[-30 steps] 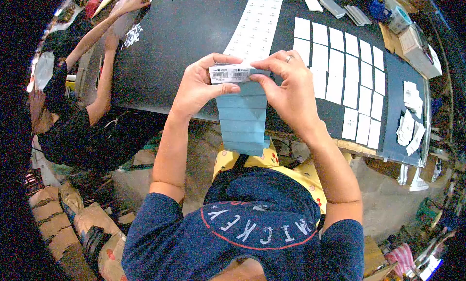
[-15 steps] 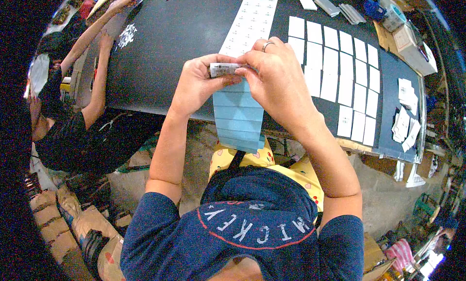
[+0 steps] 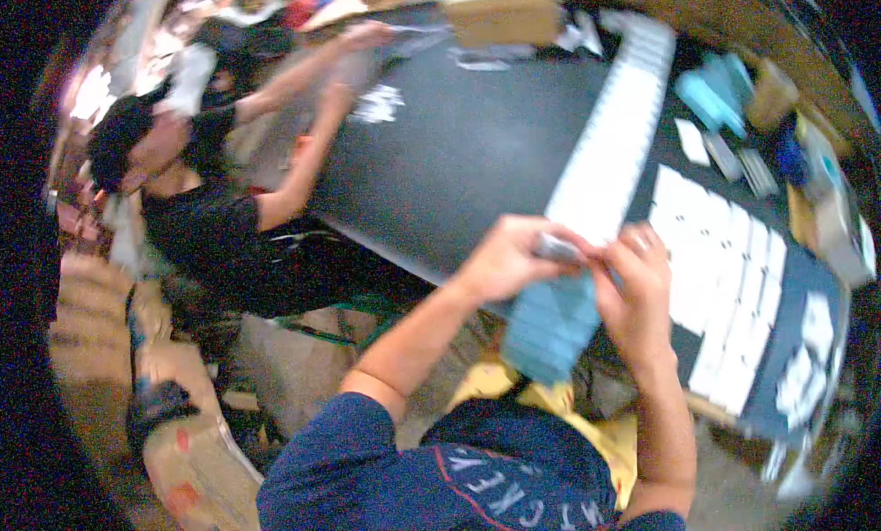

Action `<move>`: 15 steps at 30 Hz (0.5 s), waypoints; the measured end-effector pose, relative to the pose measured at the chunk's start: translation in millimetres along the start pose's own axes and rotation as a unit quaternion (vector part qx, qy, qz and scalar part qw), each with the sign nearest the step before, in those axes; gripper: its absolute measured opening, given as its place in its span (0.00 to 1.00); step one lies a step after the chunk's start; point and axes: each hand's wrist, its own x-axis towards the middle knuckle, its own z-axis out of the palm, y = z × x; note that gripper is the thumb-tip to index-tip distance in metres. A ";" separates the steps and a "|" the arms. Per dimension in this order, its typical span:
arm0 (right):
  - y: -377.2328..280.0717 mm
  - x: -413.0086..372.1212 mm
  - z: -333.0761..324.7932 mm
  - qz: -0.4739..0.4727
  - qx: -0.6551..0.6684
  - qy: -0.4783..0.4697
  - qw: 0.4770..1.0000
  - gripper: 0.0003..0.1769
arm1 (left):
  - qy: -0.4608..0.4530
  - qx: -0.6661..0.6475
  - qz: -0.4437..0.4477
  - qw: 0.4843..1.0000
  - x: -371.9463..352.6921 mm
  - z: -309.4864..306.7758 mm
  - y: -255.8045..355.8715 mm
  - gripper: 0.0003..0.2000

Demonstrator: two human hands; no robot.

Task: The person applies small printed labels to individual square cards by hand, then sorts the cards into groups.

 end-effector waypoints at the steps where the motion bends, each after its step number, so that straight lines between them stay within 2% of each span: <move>1: -4.9 -0.2 2.4 0.000 0.008 0.018 1.000 0.08 | -0.012 -0.001 0.017 1.000 1.8 -2.5 -2.0 0.14; 4: -16.0 4.2 3.3 -0.003 0.003 0.025 1.000 0.09 | -0.019 -0.056 0.004 0.998 5.2 -4.7 -8.9 0.14; 8: -20.7 2.7 2.4 -0.032 -0.037 0.031 0.998 0.10 | -0.021 -0.027 -0.023 0.999 3.3 -6.3 -3.4 0.14; 15: -15.0 -4.0 7.2 -0.081 -0.075 0.048 0.993 0.12 | -0.053 -0.070 -0.019 0.996 2.6 -11.1 -11.4 0.18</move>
